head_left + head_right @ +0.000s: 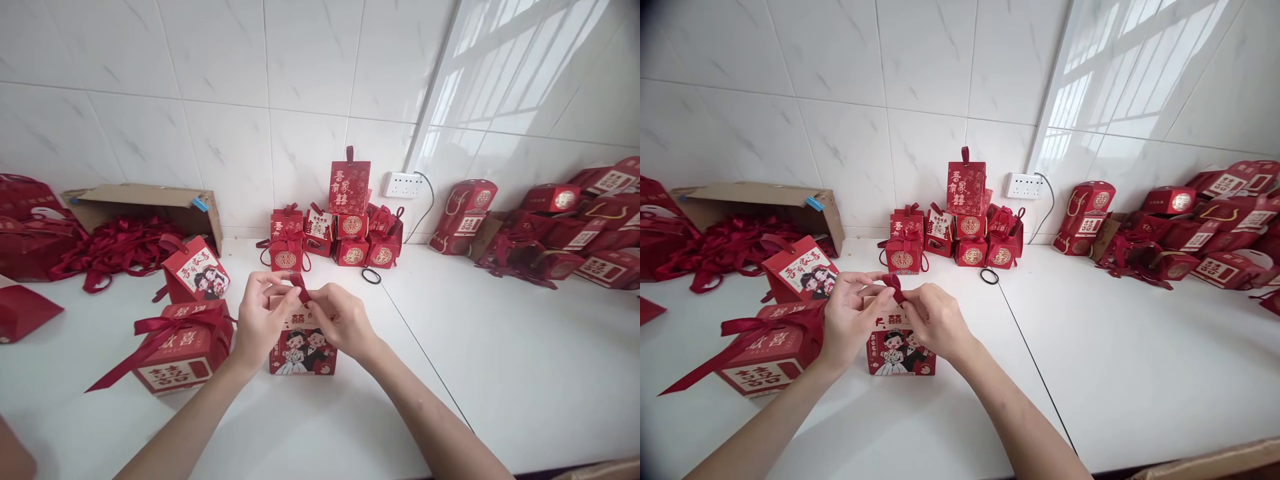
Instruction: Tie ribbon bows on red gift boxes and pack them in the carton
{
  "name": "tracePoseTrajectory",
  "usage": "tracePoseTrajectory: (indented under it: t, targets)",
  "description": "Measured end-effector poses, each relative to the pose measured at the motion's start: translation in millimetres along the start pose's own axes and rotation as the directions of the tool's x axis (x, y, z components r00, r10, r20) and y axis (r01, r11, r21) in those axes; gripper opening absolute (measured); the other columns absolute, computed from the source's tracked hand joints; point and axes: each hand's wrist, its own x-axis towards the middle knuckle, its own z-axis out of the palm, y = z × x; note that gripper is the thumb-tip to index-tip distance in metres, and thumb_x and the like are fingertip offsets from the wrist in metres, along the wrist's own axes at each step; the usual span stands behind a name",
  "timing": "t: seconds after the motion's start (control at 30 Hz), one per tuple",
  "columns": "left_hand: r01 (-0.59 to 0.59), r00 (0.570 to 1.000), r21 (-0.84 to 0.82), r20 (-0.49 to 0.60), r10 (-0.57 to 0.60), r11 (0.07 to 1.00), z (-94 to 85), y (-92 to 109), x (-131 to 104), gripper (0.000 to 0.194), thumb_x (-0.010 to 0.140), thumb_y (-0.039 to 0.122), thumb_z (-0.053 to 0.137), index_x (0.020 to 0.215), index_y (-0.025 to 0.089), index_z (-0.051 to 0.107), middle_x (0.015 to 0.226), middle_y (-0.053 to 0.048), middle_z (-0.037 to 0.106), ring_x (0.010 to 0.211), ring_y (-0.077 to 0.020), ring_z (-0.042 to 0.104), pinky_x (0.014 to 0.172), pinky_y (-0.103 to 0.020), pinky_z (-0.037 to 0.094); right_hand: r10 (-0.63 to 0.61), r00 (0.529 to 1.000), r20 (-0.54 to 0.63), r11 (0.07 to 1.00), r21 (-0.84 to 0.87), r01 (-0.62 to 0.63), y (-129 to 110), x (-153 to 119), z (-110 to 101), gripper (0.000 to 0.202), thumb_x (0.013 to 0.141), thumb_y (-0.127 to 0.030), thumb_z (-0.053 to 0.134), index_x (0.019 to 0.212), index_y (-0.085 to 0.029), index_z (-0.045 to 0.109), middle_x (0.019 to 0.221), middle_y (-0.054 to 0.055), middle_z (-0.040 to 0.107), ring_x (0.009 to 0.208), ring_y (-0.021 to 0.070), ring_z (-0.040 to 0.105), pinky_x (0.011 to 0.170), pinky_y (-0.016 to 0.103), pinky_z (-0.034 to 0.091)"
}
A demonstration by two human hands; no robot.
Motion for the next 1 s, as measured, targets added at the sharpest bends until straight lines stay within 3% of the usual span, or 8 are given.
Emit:
tracePoseTrajectory:
  t: [0.1,0.3,0.4,0.6,0.77,1.0]
  targets:
    - [-0.108,0.994,0.075,-0.027,0.11,0.991,-1.2,-3.6,-4.6,0.015,0.077,0.023,0.065,0.083,0.02,0.052,0.095,-0.002,0.064,0.083,-0.0129,0.066,0.072,-0.024,0.056,0.01,1.0,-0.015,1.0,0.011,-0.01,-2.6,-0.9,1.9,0.006,0.086,-0.017,0.049,0.086,-0.02,0.054,0.069,0.001,0.059,0.058,0.0123,0.056,0.053,0.023,0.045]
    - [-0.033,0.998,0.157,0.059,0.024,0.987,-6.6,-1.7,-2.2,0.008,0.08,0.028,0.062,0.081,0.02,0.059,0.075,0.002,0.062,0.068,-0.0101,0.063,0.059,-0.017,0.052,-0.028,1.0,0.005,0.999,0.043,0.027,-2.5,-2.1,1.8,0.014,0.084,-0.011,0.042,0.091,-0.019,0.051,0.073,0.003,0.057,0.064,0.0138,0.056,0.057,0.024,0.047]
    - [-0.074,0.991,0.211,0.122,0.049,0.975,-8.2,1.2,-0.7,0.009,0.082,0.028,0.059,0.086,0.021,0.061,0.081,0.001,0.064,0.075,-0.0116,0.064,0.065,-0.018,0.053,-0.008,1.0,-0.019,0.999,0.044,0.009,-0.5,-3.3,2.9,0.011,0.084,-0.013,0.044,0.09,-0.019,0.05,0.078,0.004,0.057,0.07,0.0148,0.058,0.061,0.025,0.048]
    - [-0.233,0.963,0.34,0.212,0.167,0.911,-9.3,4.1,0.6,0.014,0.084,0.028,0.055,0.094,0.02,0.062,0.091,-0.002,0.066,0.086,-0.0156,0.064,0.08,-0.026,0.052,0.074,0.997,-0.015,0.994,0.081,-0.073,0.1,-5.9,7.5,0.002,0.086,-0.019,0.046,0.086,-0.02,0.048,0.075,0.002,0.059,0.063,0.0128,0.058,0.057,0.023,0.047]
    - [-0.281,0.95,0.32,0.228,0.214,0.905,-8.9,1.6,0.0,0.012,0.086,0.025,0.053,0.089,0.02,0.063,0.086,-0.003,0.066,0.082,-0.0149,0.064,0.075,-0.025,0.053,0.096,0.995,-0.007,0.992,0.078,-0.095,0.0,-6.7,8.3,0.003,0.085,-0.019,0.046,0.086,-0.02,0.048,0.074,0.002,0.059,0.063,0.0128,0.058,0.057,0.023,0.047]
    - [-0.252,0.954,0.247,0.226,0.197,0.936,-9.2,-1.4,-0.1,0.015,0.085,0.024,0.053,0.091,0.019,0.066,0.086,-0.004,0.066,0.08,-0.0145,0.064,0.071,-0.024,0.055,0.124,0.992,0.018,0.987,0.097,-0.125,0.6,-8.1,8.0,0.003,0.086,-0.02,0.045,0.087,-0.02,0.048,0.074,0.002,0.058,0.062,0.013,0.058,0.056,0.023,0.047]
